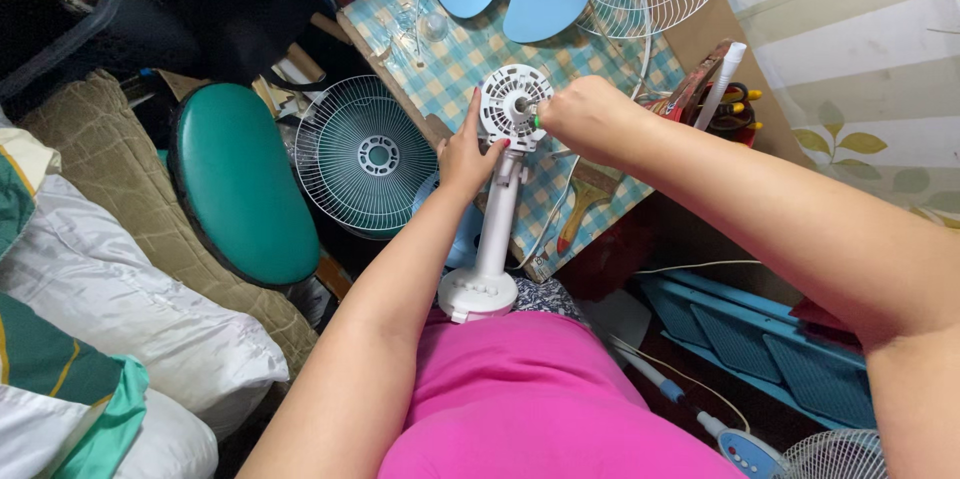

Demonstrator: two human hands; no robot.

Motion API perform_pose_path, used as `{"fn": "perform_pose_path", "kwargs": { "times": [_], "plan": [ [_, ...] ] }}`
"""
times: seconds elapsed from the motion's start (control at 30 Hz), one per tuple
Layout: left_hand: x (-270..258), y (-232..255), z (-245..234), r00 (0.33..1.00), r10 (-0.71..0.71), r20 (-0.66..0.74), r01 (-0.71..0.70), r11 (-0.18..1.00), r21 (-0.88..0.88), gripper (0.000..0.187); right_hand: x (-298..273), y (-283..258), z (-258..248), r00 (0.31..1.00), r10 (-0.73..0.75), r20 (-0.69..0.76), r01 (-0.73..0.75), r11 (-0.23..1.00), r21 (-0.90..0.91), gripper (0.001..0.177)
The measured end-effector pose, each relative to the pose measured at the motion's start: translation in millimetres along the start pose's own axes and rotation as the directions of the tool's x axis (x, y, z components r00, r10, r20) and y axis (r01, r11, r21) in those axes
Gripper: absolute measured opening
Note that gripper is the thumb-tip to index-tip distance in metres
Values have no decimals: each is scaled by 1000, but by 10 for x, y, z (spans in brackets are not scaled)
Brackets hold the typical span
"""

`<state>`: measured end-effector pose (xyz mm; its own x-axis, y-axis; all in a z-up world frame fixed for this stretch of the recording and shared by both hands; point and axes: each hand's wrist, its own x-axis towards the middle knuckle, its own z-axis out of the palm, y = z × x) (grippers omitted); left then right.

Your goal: The person assembles a small white pedestal fan while seated. They use a green screwdriver to tighten the central hub, then attach the front wire cage and secure it with a plastic nut.

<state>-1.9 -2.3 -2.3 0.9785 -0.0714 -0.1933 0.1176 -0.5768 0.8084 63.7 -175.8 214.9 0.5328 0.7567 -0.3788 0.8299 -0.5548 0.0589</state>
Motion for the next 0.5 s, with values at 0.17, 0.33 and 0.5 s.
{"fn": "perform_pose_path", "kwargs": {
  "times": [0.17,0.33,0.5],
  "plan": [
    [-18,-17,-4,999,37,-11,-37,998,42,104,-47,134,215,861,410,300,-496,807,321,31],
    [-20,-32,-20,999,36,-7,-35,998,42,102,-97,29,243,786,461,412,-616,640,459,45],
    [-25,-56,0,999,38,-2,-38,999,38,102,-191,-230,169,957,269,-111,-208,899,385,27]
  ]
}}
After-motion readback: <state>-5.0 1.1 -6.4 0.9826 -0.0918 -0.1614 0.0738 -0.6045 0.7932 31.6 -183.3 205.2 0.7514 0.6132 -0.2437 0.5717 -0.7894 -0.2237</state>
